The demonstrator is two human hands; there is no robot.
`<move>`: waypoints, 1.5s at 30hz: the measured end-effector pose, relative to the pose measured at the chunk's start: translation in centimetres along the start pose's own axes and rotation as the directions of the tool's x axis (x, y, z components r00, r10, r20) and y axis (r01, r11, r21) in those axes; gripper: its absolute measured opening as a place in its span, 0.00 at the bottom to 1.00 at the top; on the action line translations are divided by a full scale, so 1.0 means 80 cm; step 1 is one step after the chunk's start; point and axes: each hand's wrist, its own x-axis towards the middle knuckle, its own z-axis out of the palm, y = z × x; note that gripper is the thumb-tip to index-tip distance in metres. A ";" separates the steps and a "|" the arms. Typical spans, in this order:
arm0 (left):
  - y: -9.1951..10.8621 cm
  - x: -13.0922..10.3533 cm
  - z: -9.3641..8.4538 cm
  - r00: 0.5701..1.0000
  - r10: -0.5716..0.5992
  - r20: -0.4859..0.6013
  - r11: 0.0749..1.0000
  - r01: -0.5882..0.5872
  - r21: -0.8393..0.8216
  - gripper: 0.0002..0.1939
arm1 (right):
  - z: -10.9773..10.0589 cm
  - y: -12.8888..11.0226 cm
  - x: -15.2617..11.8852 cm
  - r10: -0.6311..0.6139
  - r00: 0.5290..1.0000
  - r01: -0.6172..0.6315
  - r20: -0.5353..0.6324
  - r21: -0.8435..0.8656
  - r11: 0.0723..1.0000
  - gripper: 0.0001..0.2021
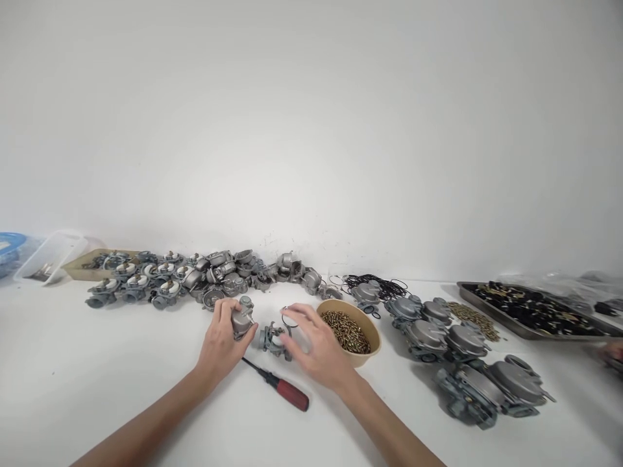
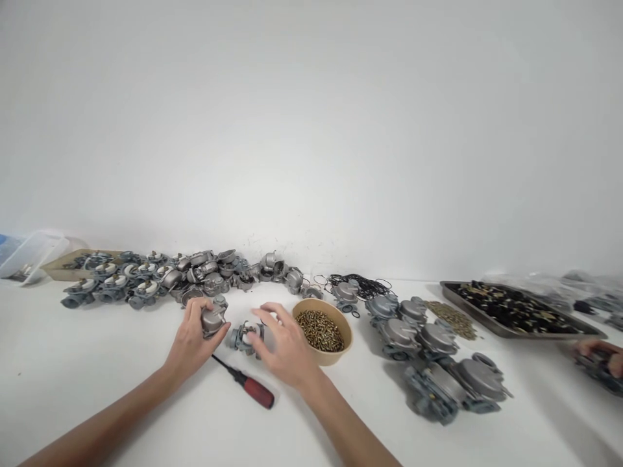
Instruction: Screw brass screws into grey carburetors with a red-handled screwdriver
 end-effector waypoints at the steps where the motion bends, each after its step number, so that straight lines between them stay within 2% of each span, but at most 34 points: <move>1: -0.001 -0.001 -0.001 1.000 0.002 0.012 1.000 -0.002 -0.002 0.13 | -0.010 0.008 0.003 0.039 0.998 -0.041 -0.053 -0.046 0.998 0.18; 3: -0.003 -0.002 -0.002 0.999 -0.003 0.040 1.000 0.003 -0.004 0.15 | -0.033 0.028 0.009 0.130 0.983 -0.146 -0.131 -0.120 0.982 0.18; 5: -0.005 -0.003 -0.003 0.997 -0.027 0.074 1.000 0.027 -0.008 0.16 | -0.051 0.050 0.013 0.205 0.970 -0.225 -0.129 -0.170 0.959 0.17; 8: -0.009 -0.003 -0.005 0.989 -0.069 0.134 0.997 0.072 -0.018 0.17 | -0.064 0.079 0.015 0.276 0.961 -0.268 0.001 -0.226 0.936 0.12; 11: -0.013 -0.002 -0.008 0.980 -0.064 0.188 0.997 0.072 -0.039 0.18 | -0.061 0.093 0.015 0.317 0.936 -0.272 0.153 -0.257 0.927 0.10; 14: -0.017 -0.003 -0.012 0.973 -0.032 0.229 0.997 0.049 -0.066 0.18 | -0.057 0.096 0.015 0.351 0.914 -0.289 0.204 -0.279 0.916 0.13; 18: -0.028 -0.006 -0.022 0.963 0.000 0.270 0.996 0.024 -0.086 0.21 | -0.054 0.097 0.016 0.387 0.906 -0.322 0.172 -0.312 0.894 0.12; 24: -0.047 -0.004 -0.037 0.938 0.022 0.346 1.000 -0.017 -0.020 0.29 | -0.052 0.097 0.016 0.440 0.888 -0.372 0.135 -0.352 0.859 0.11; 30: -0.038 0.004 -0.054 0.874 0.092 0.477 0.996 -0.072 -0.059 0.28 | -0.051 0.091 0.023 0.489 0.857 -0.399 0.163 -0.392 0.829 0.12; 33: -0.034 0.007 -0.061 0.864 0.087 0.496 0.996 -0.079 -0.038 0.28 | -0.050 0.090 0.024 0.503 0.851 -0.407 0.153 -0.412 0.815 0.13; 39: -0.038 0.005 -0.066 0.850 0.060 0.523 0.998 -0.057 -0.023 0.32 | -0.046 0.098 0.022 0.475 0.876 -0.405 0.084 -0.406 0.819 0.12; 42: -0.041 0.005 -0.065 0.830 0.043 0.556 0.998 -0.008 -0.065 0.32 | -0.047 0.099 0.022 0.422 0.906 -0.388 0.013 -0.367 0.845 0.11; 45: -0.040 0.006 -0.063 0.829 0.044 0.557 0.993 0.025 -0.116 0.31 | -0.052 0.095 0.024 0.357 0.932 -0.358 -0.062 -0.301 0.884 0.10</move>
